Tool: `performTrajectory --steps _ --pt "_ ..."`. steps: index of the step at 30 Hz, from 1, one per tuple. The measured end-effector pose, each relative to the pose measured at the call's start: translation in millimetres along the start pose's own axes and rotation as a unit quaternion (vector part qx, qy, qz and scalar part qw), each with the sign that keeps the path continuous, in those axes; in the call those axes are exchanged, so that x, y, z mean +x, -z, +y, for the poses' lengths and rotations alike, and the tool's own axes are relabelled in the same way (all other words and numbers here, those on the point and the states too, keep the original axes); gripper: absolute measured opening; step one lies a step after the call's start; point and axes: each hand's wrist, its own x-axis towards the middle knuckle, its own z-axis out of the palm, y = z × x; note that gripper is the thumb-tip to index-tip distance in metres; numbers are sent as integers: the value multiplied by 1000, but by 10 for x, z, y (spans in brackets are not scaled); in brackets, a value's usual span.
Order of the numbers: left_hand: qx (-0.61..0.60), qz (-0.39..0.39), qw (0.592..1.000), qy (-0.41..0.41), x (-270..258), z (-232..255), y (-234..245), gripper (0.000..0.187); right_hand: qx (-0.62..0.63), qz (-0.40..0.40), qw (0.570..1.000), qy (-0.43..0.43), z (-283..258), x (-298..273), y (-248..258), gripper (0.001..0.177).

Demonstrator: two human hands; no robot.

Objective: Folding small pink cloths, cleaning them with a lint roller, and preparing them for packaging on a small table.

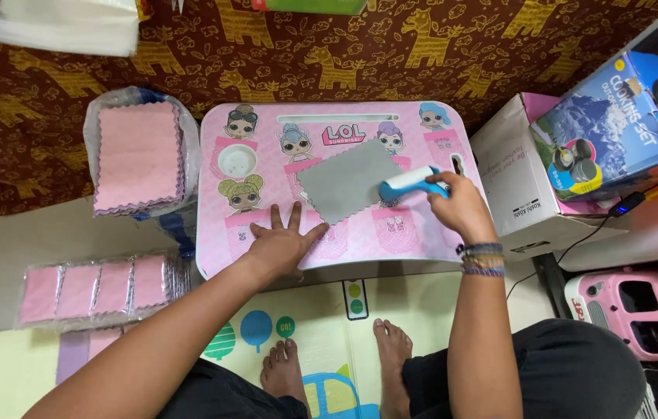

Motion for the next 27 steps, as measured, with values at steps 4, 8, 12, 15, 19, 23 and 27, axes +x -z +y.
performTrajectory --steps 4,8,12,15,19,23,27 --pt "-3 -10 1000 3 -20 14 25 101 -4 0 999 34 -201 278 -72 40" --pt "-6 -15 1000 2 12 -2 5 102 -38 -8 997 59 -422 671 -121 41" --pt "-10 -16 1000 3 24 -8 7 105 -8 1 996 85 -391 1024 -261 40" --pt "-12 -14 1000 0 20 -5 10 101 18 -4 995 97 -368 1093 -260 41" --pt "-7 -10 1000 1 18 -2 10 102 -4 -12 997 80 -327 790 -198 40" --pt "-2 -8 1000 1 9 0 2 102 16 0 999 48 -250 297 -117 40" --pt "1 -5 1000 -1 52 -19 -55 103 49 6 998 31 257 184 -176 45"
